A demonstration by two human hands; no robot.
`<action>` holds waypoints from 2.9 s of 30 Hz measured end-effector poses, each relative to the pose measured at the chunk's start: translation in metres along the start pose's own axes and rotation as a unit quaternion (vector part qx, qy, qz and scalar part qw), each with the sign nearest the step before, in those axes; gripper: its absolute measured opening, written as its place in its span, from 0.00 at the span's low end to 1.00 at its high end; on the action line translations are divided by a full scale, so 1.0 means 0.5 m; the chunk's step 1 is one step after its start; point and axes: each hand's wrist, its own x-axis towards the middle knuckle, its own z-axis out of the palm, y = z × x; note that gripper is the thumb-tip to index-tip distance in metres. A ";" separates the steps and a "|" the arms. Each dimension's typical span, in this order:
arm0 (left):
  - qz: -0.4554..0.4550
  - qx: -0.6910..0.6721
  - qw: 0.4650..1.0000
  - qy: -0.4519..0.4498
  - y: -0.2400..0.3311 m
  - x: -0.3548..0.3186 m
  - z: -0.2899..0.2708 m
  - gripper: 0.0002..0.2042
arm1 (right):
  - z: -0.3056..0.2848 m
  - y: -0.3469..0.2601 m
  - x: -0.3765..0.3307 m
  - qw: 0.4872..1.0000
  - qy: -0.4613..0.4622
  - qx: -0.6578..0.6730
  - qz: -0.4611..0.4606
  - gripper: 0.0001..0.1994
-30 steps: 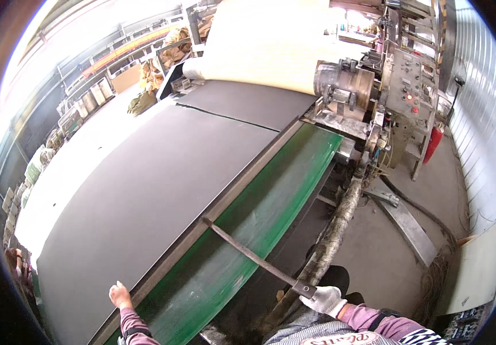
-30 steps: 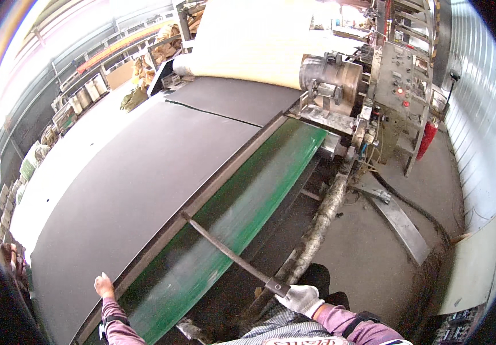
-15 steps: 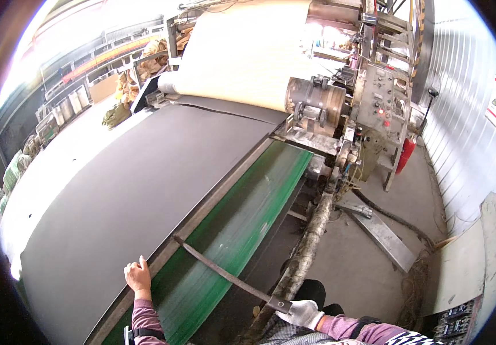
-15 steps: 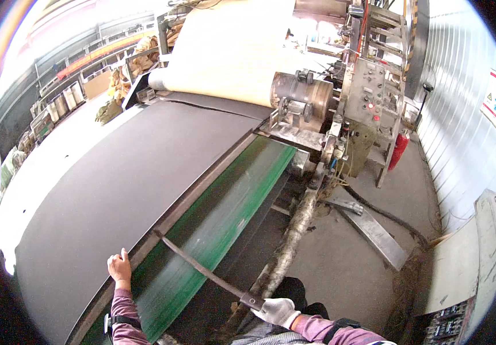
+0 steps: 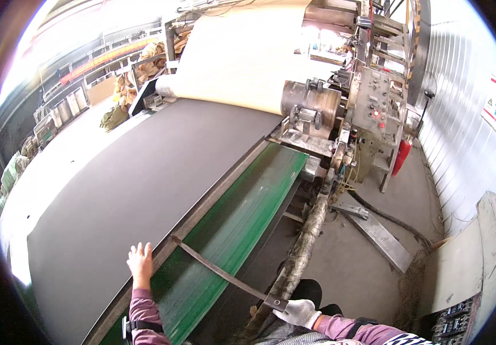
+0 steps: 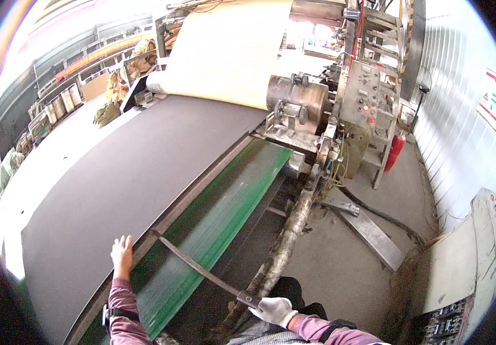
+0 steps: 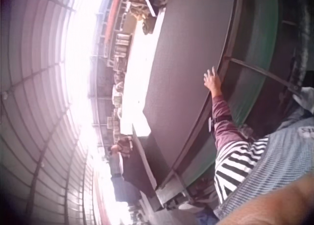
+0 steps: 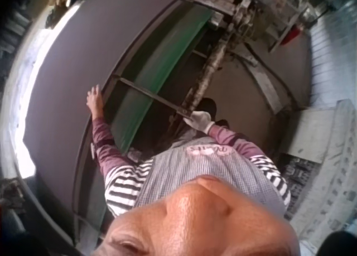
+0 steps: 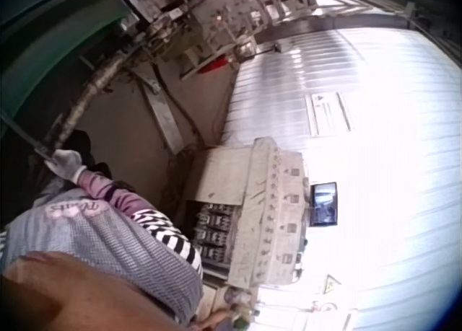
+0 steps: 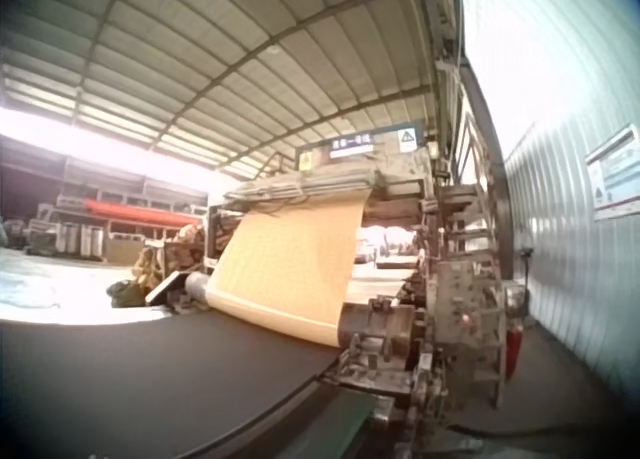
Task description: Assisting in the alignment and movement of large black industrial sheets on a conveyor belt machine.
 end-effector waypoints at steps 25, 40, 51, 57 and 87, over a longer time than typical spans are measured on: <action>0.073 -0.113 0.982 -0.134 0.067 0.089 -0.019 0.23 | -0.023 -0.023 0.007 1.000 0.015 -0.024 0.000 0.09; 0.027 -0.056 0.998 -0.031 0.103 0.079 -0.036 0.17 | -0.024 -0.038 0.009 0.998 0.013 -0.057 0.033 0.09; -0.110 -0.054 0.989 -0.080 0.159 0.092 -0.113 0.26 | -0.024 -0.051 0.014 0.997 0.014 -0.055 0.044 0.08; 0.111 -0.313 0.929 0.162 0.191 -0.026 -0.322 0.29 | -0.025 -0.037 0.011 0.997 0.003 -0.036 0.066 0.09; -0.291 -0.087 0.941 -0.147 -0.475 -0.336 -0.001 0.19 | -0.012 0.001 0.027 0.995 -0.079 0.052 0.024 0.09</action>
